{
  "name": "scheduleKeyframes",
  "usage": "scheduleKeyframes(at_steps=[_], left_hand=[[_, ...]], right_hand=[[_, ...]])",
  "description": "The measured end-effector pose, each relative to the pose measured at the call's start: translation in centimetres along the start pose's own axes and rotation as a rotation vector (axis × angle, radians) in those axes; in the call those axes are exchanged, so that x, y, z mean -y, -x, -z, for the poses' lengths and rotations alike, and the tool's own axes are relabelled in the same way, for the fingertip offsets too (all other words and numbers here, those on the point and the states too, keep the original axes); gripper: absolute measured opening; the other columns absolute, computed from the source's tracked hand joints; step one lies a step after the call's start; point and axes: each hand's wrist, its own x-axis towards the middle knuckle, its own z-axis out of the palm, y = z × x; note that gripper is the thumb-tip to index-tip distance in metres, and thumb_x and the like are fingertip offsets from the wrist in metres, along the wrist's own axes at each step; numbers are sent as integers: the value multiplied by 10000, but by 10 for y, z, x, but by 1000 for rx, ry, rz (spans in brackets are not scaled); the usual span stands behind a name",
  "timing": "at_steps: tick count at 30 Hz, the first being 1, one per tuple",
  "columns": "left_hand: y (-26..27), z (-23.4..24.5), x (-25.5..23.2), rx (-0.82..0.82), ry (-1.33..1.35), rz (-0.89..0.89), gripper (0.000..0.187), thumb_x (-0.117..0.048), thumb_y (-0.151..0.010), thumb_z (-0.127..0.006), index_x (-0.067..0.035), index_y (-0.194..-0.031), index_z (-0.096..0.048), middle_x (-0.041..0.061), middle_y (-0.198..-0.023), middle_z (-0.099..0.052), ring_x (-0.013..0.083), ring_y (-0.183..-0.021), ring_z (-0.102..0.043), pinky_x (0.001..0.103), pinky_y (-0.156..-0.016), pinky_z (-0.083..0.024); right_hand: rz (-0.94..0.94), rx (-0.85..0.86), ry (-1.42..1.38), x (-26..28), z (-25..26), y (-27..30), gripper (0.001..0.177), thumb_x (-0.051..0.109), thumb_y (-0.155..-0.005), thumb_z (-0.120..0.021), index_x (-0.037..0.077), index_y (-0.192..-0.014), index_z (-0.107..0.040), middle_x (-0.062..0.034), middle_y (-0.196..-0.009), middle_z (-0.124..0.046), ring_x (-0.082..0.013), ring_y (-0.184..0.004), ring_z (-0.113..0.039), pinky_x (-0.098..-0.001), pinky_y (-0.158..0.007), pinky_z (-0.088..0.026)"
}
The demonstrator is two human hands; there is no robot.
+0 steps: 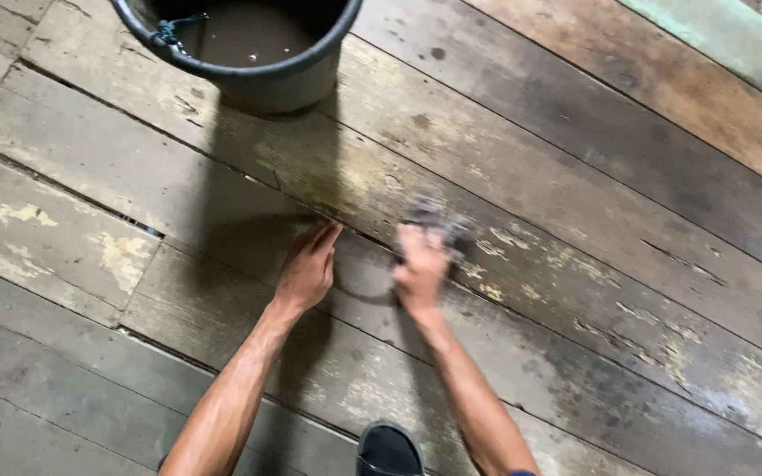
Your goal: The person scrubs a wooden floor with a cloth, repeatedly dipping the cloth into a bucket of water and wringing it out. The person moves across the floorboards, scrubbing different sections and occasionally adjusting the bucket's position.
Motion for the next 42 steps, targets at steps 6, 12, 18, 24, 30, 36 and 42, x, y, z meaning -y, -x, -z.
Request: scheduleKeyframes(at_steps=[6, 12, 18, 24, 30, 36, 42], left_hand=[[22, 34, 20, -43, -109, 218, 471, -43, -988, -535, -71, -1455, -590, 198, -1308, -653, 385, -1181, -651, 453, -980, -535], [16, 37, 1, 3, -254, 299, 481, -183, -998, -540, -206, -1477, -583, 152, -1262, -693, 321, -1124, -709, 416, -881, -598], [1, -19, -12, -23, -89, -17, 524, -79, -888, -626, -96, -1411, -603, 172, -1318, -659, 329, -1245, -635, 422, -1034, -506], [4, -35, -8, -64, -61, -31, 521, -71, -883, -623, -55, -1403, -600, 201, -1315, -658, 346, -1259, -623, 438, -1064, -481], [25, 23, -6, -75, -44, 119, 485, -42, -943, -528, -99, -1419, -600, 159, -1220, -682, 346, -1093, -687, 441, -925, -543], [71, 41, 41, -172, -314, 226, 459, -168, -949, -547, -140, -1402, -611, 161, -1144, -671, 394, -961, -676, 519, -793, -540], [79, 48, 24, -162, -277, 228, 401, -158, -975, -500, -130, -1350, -639, 153, -1097, -670, 366, -1006, -675, 475, -845, -544]], right_hand=[[259, 21, -141, 128, -51, -110, 391, 327, -908, -604, 237, -1276, -700, -10, -1301, -693, -352, -1287, -561, -546, -1050, -385], [506, 89, 15, 69, -5, -94, 376, 226, -806, -565, 287, -1140, -726, 64, -1285, -675, -223, -1278, -552, -437, -983, -439], [284, 297, 148, -90, 117, -20, 703, 345, -675, -873, 294, -1346, -668, 75, -1319, -711, -213, -1337, -572, -462, -1050, -475], [-257, 204, 441, -150, 124, 64, 854, 291, -712, -629, 396, -1547, -481, 152, -1587, -491, -353, -1458, -429, -727, -983, -446], [197, 66, -62, -3, 13, -4, 583, 353, -704, -694, 283, -1283, -716, 100, -1388, -682, -150, -1296, -606, -390, -1018, -426], [221, 338, -148, 149, -51, -91, 791, 207, -748, -569, 293, -1532, -503, 95, -1593, -467, -363, -1476, -357, -692, -1061, -313], [542, 107, -12, 126, 7, -100, 418, 388, -738, -727, 294, -1145, -743, 103, -1290, -694, -224, -1222, -578, -431, -919, -466]])
